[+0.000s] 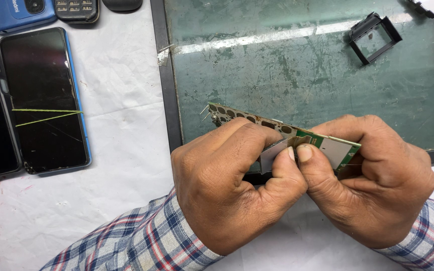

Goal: The person reassembles a feature phone by hand, aligning the keypad membrane and display board, then fitting the black plastic frame over the assembly and pressing the parts together. At the end they pick up a smartphone and interact with its screen.

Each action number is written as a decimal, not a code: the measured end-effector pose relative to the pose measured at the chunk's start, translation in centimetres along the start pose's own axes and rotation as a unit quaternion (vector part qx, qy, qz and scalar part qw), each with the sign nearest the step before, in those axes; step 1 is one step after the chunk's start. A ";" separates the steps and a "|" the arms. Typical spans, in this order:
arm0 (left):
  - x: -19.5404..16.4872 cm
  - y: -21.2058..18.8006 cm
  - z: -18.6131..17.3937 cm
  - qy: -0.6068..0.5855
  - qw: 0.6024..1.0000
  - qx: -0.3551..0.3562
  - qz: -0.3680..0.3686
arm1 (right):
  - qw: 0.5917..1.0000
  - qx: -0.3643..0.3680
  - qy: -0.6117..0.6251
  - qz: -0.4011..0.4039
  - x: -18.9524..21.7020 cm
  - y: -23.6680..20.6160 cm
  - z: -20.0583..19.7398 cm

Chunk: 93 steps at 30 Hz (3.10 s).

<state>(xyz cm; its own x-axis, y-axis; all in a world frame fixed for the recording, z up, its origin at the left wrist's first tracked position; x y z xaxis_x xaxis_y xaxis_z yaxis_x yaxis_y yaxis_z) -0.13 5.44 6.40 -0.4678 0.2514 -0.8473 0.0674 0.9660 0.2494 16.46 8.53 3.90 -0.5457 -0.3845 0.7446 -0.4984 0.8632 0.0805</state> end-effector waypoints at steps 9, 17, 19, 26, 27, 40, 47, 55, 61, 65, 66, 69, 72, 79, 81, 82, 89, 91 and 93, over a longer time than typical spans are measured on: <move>0.5 0.0 0.1 -0.019 0.999 0.018 -0.023 | 1.000 -0.006 -0.015 0.015 -0.1 0.0 0.1; 0.1 -0.1 -0.1 -0.011 1.000 0.002 -0.003 | 1.000 -0.015 -0.022 -0.005 0.3 0.0 0.0; 0.1 -0.1 -0.1 -0.009 1.000 0.001 -0.006 | 1.000 -0.018 -0.019 0.000 0.2 0.0 0.0; 0.2 0.1 -0.1 -0.018 1.000 0.006 -0.012 | 1.000 -0.009 0.004 0.013 -0.1 0.0 0.1; 0.3 0.1 -0.1 -0.018 1.000 0.011 -0.014 | 1.000 -0.003 0.017 0.015 -0.2 0.1 0.2; 4.3 -0.2 2.0 -0.280 0.939 0.093 -0.177 | 0.979 0.076 0.188 0.002 -0.9 1.0 0.8; 5.0 -0.6 2.4 -0.298 0.930 0.100 -0.193 | 0.976 0.071 0.206 0.011 -1.2 0.9 0.7; 3.2 0.0 1.3 -0.251 0.955 0.084 -0.133 | 0.981 0.045 0.188 0.034 -1.0 1.1 0.4; 1.4 0.0 0.3 -0.137 0.988 0.060 -0.031 | 0.985 0.027 0.169 0.013 -0.4 0.8 0.0; 0.1 -0.7 0.2 -0.087 0.994 0.053 0.045 | 0.987 0.006 0.157 0.034 -1.4 0.3 -0.1; -0.1 -0.8 0.3 -0.077 0.994 0.059 0.058 | 0.987 0.001 0.157 0.043 -1.8 0.1 -0.1; -0.5 -1.0 0.6 -0.042 0.992 0.074 0.092 | 0.972 0.004 0.231 0.046 -2.7 -0.3 0.0; -0.7 -1.2 0.7 -0.025 0.990 0.082 0.112 | 0.976 0.021 0.212 0.051 -3.4 -0.4 -0.1; -1.1 -1.3 0.5 0.025 0.990 0.058 0.123 | 0.847 0.071 0.526 0.037 -4.3 0.1 1.3; -1.4 -1.2 0.7 0.045 0.988 0.063 0.131 | 0.817 0.086 0.567 0.050 -4.7 0.3 1.5; -1.5 -1.2 0.8 0.051 0.987 0.069 0.133 | 0.811 0.091 0.576 0.050 -4.8 0.3 1.5; -1.6 -0.8 0.9 0.043 0.988 0.079 0.124 | 0.794 0.096 0.595 0.080 -6.0 0.3 1.8; -1.4 -0.8 0.6 0.026 0.991 0.065 0.117 | 0.787 0.103 0.604 0.071 -6.0 0.4 1.8; -0.7 -0.7 0.5 -0.010 0.994 0.064 0.084 | 0.779 0.126 0.613 0.036 -5.4 0.7 1.6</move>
<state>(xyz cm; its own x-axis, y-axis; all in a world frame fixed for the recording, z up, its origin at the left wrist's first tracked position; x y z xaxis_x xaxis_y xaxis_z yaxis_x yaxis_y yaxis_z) 0.58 4.61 6.54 -0.4233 0.4094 -0.8082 0.2545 0.9099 0.3276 17.99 10.74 -1.15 0.3984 0.3957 0.8274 -0.6968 0.7172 -0.0075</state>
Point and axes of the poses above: each hand's wrist, its own y-axis towards the middle knuckle, its own z-axis out of the palm, x = y × z, the point moved 8 cm from there along y, towards the middle knuckle, and after that the axes turned 11 degrees about x, right-handed, at the moved point
